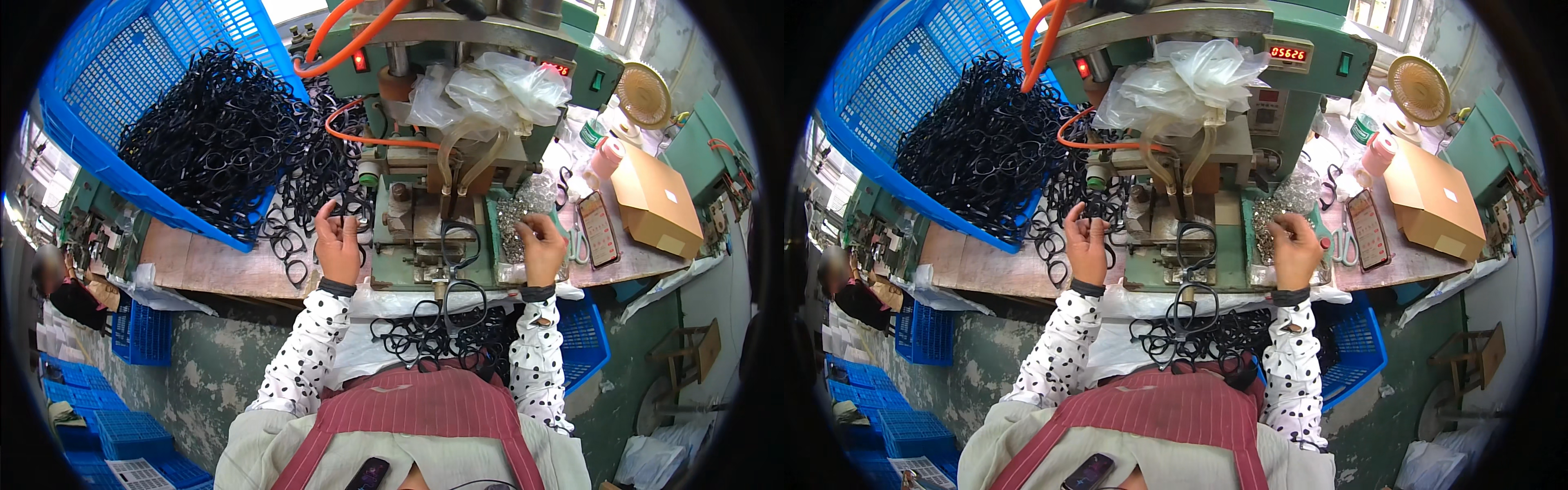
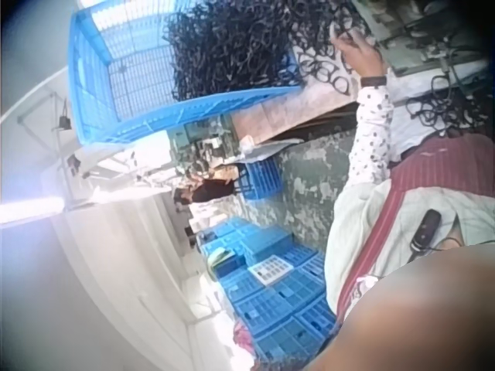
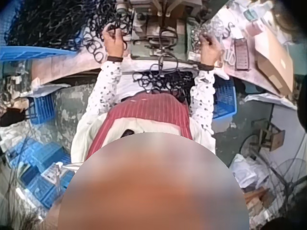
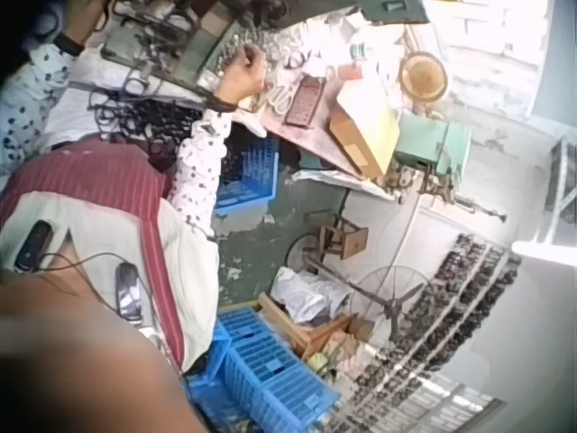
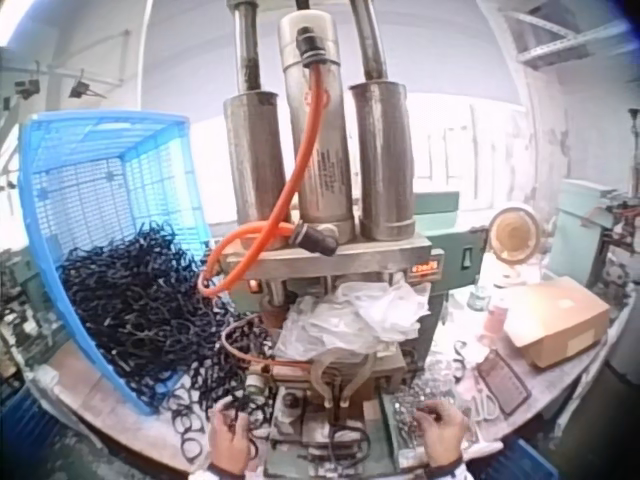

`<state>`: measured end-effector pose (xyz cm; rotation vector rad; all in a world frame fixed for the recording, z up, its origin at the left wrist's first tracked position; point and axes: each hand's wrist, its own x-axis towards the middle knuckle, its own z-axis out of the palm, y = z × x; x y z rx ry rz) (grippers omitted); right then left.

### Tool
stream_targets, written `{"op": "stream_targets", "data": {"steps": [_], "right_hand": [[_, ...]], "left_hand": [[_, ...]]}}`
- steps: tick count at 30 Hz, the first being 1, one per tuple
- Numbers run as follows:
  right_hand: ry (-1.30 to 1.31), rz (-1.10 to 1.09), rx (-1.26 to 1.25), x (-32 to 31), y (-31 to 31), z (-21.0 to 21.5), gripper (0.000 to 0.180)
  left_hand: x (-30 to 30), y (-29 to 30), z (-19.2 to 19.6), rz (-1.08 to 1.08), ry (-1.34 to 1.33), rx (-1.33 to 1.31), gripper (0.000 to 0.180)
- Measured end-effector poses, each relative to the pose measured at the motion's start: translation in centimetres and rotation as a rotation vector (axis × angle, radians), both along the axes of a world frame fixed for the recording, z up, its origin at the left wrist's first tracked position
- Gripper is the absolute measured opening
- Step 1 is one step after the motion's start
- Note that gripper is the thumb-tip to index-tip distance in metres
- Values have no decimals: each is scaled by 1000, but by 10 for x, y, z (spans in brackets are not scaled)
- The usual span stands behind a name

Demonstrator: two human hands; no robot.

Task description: The person repeatedly picks up black eyeglass frames from a blue basket, places them into a press machine, and removes them after processing. The person also handles small metal components from a tray and places them into the frames.

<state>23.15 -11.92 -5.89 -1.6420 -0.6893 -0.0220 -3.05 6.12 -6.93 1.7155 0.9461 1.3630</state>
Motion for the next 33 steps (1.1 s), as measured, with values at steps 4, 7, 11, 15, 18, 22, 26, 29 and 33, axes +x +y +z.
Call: {"op": "stream_targets", "data": {"steps": [4, 7, 11, 15, 18, 22, 26, 29, 33], "right_hand": [[165, 307, 106, -34, 7, 51, 13], [138, 412, 91, -57, 8, 75, 14], [218, 420, 54, -71, 24, 77, 16], [268, 398, 192, -80, 36, 77, 29], [310, 432, 251, -84, 45, 76, 42], [358, 432, 226, -83, 46, 74, 47], [180, 312, 50, -84, 45, 80, 50], [89, 302, 47, -88, 48, 84, 55], [285, 402, 261, -86, 52, 69, 59]], "left_hand": [[1, -14, 22, -16, -35, 98, 24], [4, -37, 46, -32, 20, 193, 22], [5, -52, 59, -111, 15, 416, 17], [6, -54, 68, -190, 39, 668, 15], [8, -54, 74, -263, 13, 762, 13], [8, -53, 92, -295, -20, 836, 13], [20, -46, 125, -190, -74, 415, 21], [25, -42, 144, -272, -146, 144, 24], [28, -46, 144, -350, -302, 77, 23]]}}
